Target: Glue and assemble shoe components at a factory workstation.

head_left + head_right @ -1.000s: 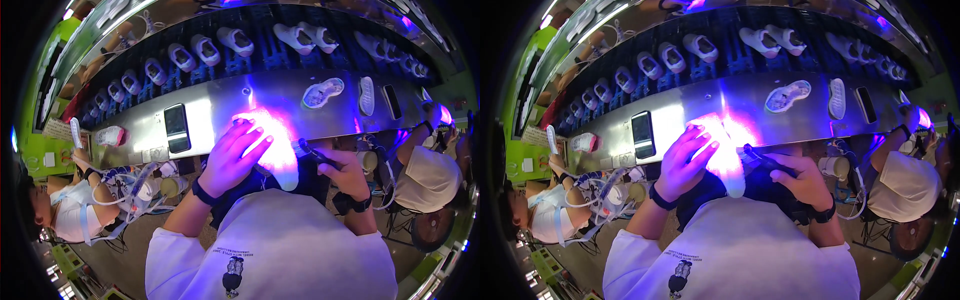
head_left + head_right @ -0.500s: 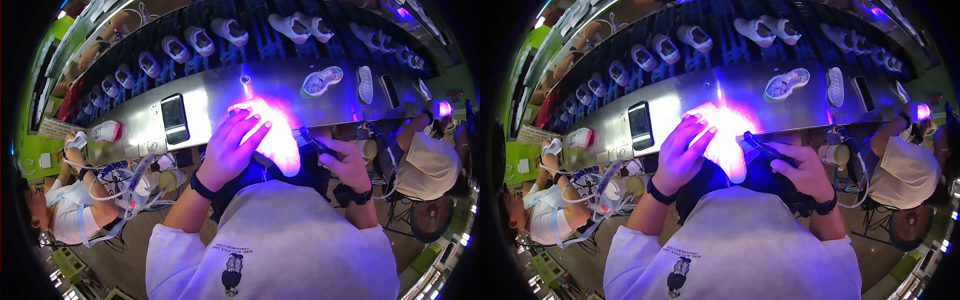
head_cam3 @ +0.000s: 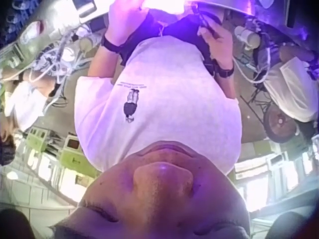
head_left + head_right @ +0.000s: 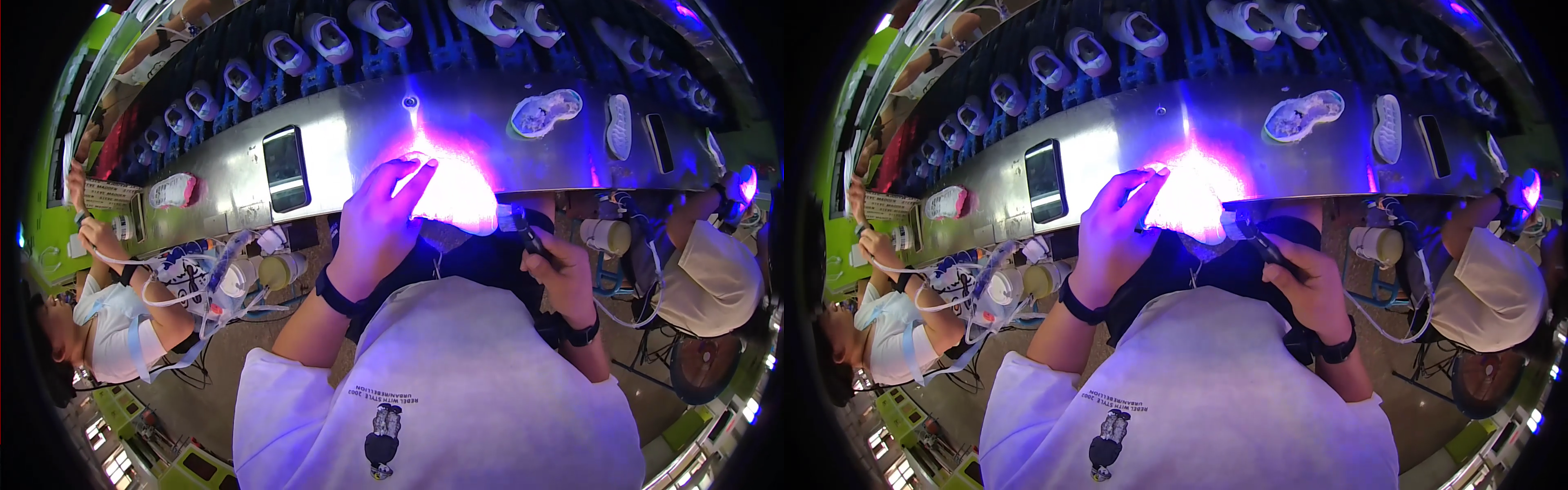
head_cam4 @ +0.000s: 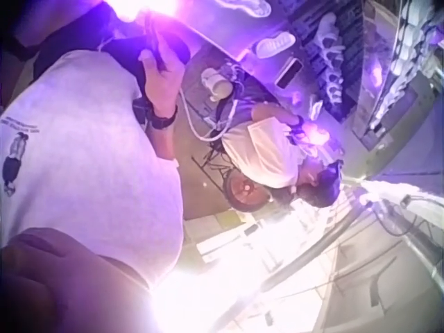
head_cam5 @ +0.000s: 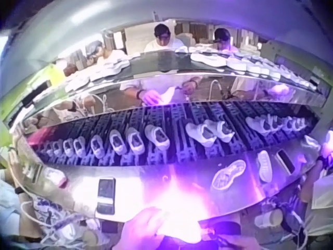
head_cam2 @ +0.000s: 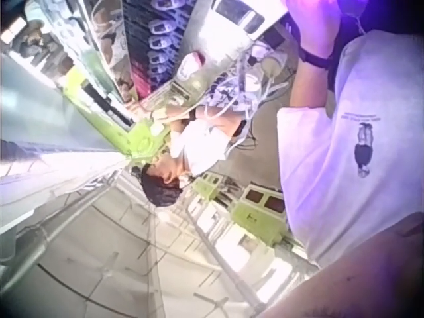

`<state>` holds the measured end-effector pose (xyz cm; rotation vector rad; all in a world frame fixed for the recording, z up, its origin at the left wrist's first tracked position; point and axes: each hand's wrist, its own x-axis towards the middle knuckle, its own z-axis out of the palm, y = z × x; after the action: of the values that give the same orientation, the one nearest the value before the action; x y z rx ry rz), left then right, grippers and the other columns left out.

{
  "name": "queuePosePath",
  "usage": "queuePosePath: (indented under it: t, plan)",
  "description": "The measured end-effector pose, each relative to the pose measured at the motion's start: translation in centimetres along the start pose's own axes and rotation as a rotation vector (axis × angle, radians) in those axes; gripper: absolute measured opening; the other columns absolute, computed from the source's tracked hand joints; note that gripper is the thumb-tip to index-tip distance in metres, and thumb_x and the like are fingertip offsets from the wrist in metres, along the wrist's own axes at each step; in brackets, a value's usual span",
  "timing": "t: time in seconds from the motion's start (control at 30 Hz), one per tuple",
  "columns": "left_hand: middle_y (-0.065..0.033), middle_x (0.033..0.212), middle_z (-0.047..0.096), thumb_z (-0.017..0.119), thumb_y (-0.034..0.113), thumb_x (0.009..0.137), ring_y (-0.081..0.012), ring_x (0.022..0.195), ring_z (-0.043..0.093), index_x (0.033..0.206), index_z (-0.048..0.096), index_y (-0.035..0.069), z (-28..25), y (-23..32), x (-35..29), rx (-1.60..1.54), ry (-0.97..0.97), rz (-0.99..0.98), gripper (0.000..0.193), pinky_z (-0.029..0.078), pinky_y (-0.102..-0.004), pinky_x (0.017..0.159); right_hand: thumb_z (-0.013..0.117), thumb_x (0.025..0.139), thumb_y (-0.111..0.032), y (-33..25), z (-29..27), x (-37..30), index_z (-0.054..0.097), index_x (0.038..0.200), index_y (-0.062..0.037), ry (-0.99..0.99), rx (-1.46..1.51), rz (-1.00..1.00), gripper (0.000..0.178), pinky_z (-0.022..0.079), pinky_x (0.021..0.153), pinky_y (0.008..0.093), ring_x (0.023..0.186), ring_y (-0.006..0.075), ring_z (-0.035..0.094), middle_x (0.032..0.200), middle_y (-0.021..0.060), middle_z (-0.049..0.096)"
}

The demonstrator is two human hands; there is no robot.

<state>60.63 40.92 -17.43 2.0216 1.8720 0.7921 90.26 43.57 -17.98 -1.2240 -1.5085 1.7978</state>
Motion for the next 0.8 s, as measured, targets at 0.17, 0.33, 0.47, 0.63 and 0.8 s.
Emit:
queuePosePath:
  t: [0.17,0.33,0.47,0.63,0.8]
  plan:
    - [-0.0102,0.115,0.066,0.078,-0.002,0.065,-0.0295,0.104,0.068,0.133,0.065,0.014,-0.4,0.3,0.4,0.015,-0.051,-0.108,0.071,0.060,-0.0383,0.080,0.075,0.088,-0.005,-2.3,-1.2,1.9,0.068,0.129,-0.0047,0.025,-0.399,-0.161,0.041,0.051,0.087,0.0317,0.093,0.0210,0.068,0.103,0.0124,0.073]
    - [-0.0097,0.107,0.069,0.081,0.001,0.068,-0.0249,0.085,0.071,0.124,0.072,0.010,-0.4,-0.1,0.7,-0.082,-0.028,-0.106,0.057,0.059,-0.0330,0.075,0.075,0.087,-0.006,-5.3,-2.4,3.2,0.068,0.128,-0.0050,-0.069,-0.572,-0.199,0.042,0.051,0.082,0.0323,0.086,0.0233,0.067,0.098,0.0124,0.072]
    - [-0.0111,0.106,0.069,0.084,0.005,0.068,-0.0256,0.086,0.071,0.122,0.072,0.008,-0.4,-0.7,0.8,-0.255,-0.009,-0.073,0.055,0.058,-0.0330,0.078,0.074,0.087,-0.003,-5.9,-2.8,3.9,0.068,0.129,-0.0051,-0.091,-0.599,-0.253,0.043,0.051,0.081,0.0316,0.084,0.0225,0.066,0.097,0.0126,0.071]
    - [-0.0124,0.106,0.069,0.088,0.006,0.063,-0.0265,0.102,0.069,0.125,0.070,0.004,-0.3,-1.3,0.6,-0.524,-0.136,-0.102,0.065,0.056,-0.0349,0.090,0.072,0.087,-0.001,-3.9,-2.6,4.2,0.067,0.132,-0.0051,-0.030,-0.427,-0.213,0.045,0.051,0.082,0.0292,0.083,0.0161,0.065,0.094,0.0089,0.071]
    - [-0.0115,0.115,0.069,0.093,0.010,0.059,-0.0240,0.108,0.067,0.127,0.067,0.000,0.1,-1.4,-0.1,-0.667,-0.171,-0.168,0.073,0.053,-0.0355,0.097,0.067,0.095,-0.001,-5.9,-2.3,4.9,0.062,0.136,0.0033,-0.040,-0.421,-0.075,0.042,0.051,0.081,0.0257,0.089,0.0099,0.062,0.101,0.0034,0.069]
